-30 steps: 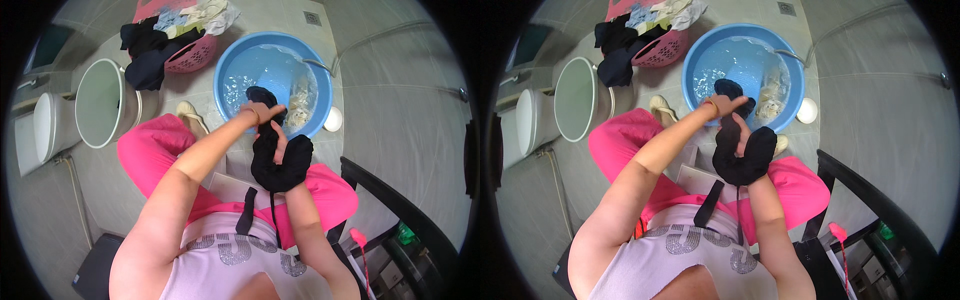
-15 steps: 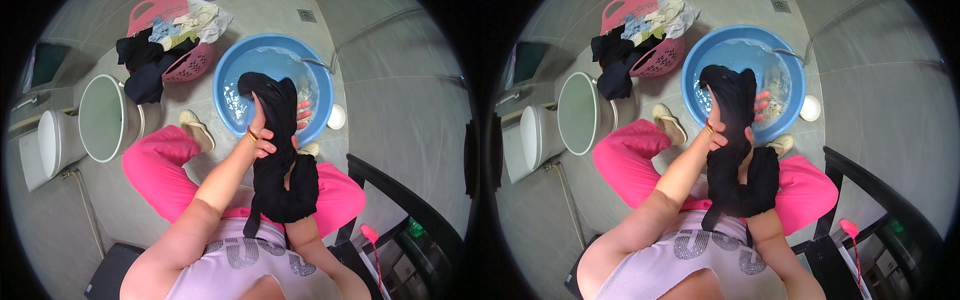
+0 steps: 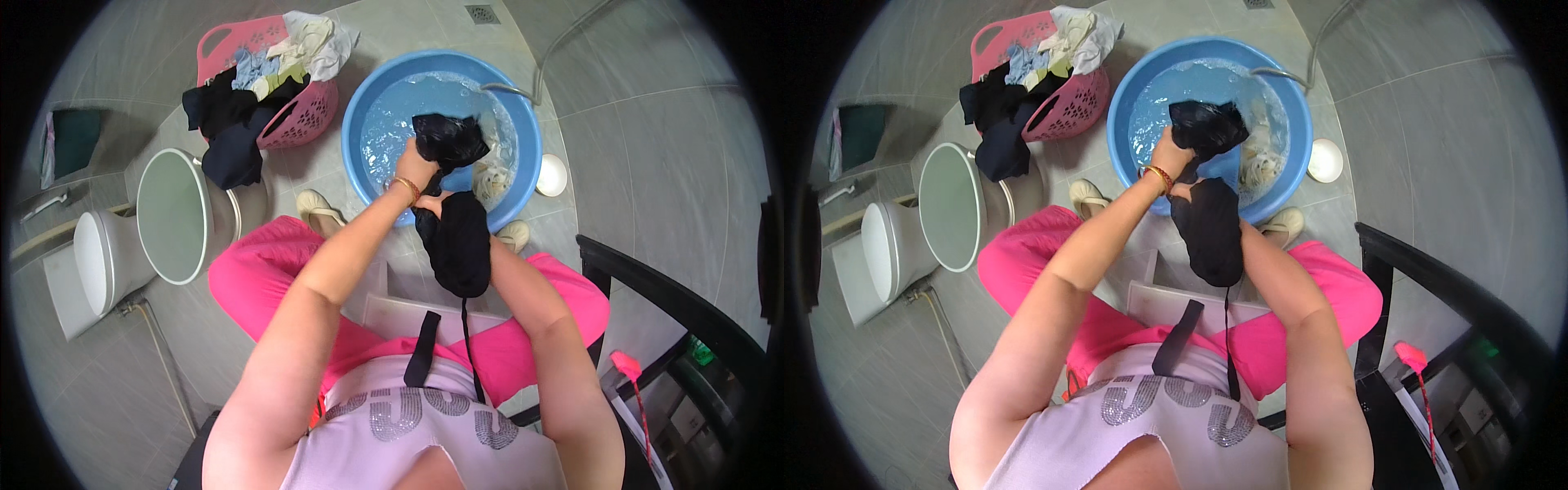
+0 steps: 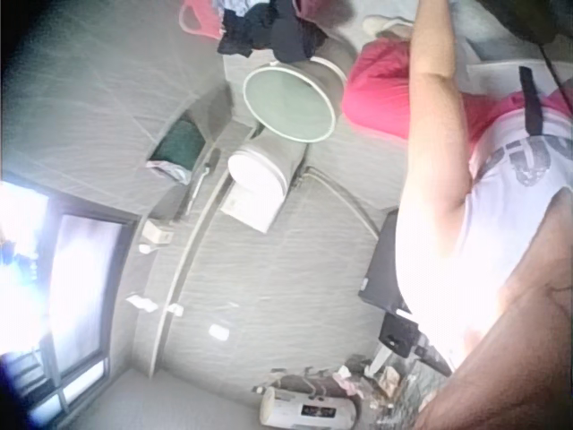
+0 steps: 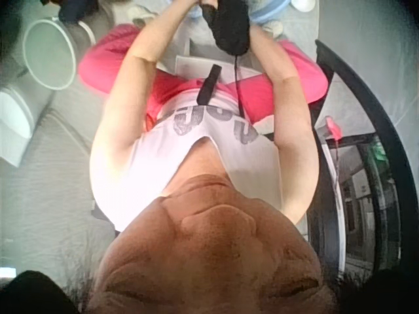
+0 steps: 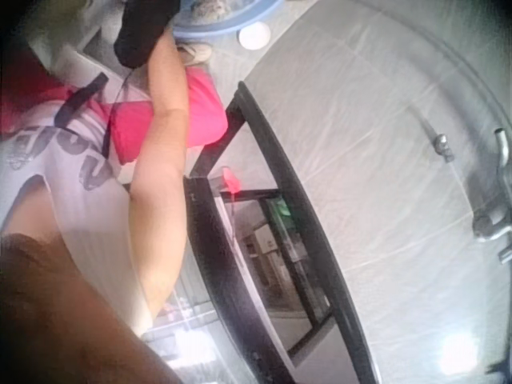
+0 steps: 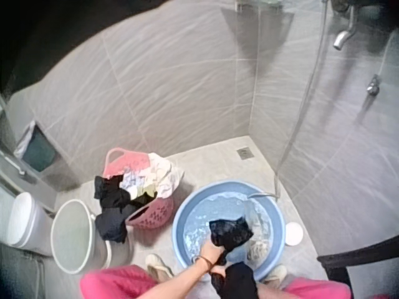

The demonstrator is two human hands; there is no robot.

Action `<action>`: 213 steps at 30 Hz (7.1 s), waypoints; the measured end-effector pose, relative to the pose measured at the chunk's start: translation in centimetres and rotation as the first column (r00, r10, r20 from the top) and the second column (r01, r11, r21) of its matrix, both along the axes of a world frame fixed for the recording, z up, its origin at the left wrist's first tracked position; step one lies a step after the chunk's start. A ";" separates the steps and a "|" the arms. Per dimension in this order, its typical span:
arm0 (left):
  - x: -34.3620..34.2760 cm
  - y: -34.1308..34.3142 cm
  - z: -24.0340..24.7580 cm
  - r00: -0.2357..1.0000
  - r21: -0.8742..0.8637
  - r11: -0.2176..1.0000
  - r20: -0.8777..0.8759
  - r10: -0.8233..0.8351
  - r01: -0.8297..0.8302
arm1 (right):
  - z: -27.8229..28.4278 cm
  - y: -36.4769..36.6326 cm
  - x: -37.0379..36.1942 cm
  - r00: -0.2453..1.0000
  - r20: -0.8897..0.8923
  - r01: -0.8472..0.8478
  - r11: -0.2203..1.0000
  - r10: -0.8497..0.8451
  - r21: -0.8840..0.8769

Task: The person washes several pieces of clothing by hand in a blue basin, scrubbing them against a washboard and rinsing them in water.

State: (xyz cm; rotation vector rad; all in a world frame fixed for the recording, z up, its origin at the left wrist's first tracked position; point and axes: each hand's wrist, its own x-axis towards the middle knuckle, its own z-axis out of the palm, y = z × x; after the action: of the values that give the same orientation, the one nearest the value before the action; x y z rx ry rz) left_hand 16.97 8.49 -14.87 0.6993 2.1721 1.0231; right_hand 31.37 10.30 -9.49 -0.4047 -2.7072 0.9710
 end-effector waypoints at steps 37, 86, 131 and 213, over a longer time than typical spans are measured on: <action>0.8 -4.8 0.7 -0.421 0.670 0.682 0.550 -0.722 -0.294 | 8.6 -1.5 -2.4 0.826 -0.155 -0.564 -0.784 -0.542 -0.259; -6.7 -0.3 9.8 0.558 0.817 0.553 0.539 -0.631 -0.164 | 3.9 6.3 -3.0 0.965 -0.198 -0.264 -0.663 -0.174 -0.701; -0.7 -4.3 -0.2 0.877 0.283 0.957 0.474 -0.081 -0.065 | -8.3 1.4 5.3 0.655 0.066 0.752 0.658 -0.753 0.044; -33.9 2.0 19.9 0.893 0.397 0.833 -0.065 0.445 -0.386 | -13.3 3.8 8.0 0.679 0.506 0.556 0.823 -0.532 0.119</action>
State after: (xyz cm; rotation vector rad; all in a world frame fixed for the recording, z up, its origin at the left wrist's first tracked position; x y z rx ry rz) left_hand -16.93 10.51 5.08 0.4834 2.3478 1.6994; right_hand 39.34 14.10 -22.79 -1.5965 -2.6895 0.8157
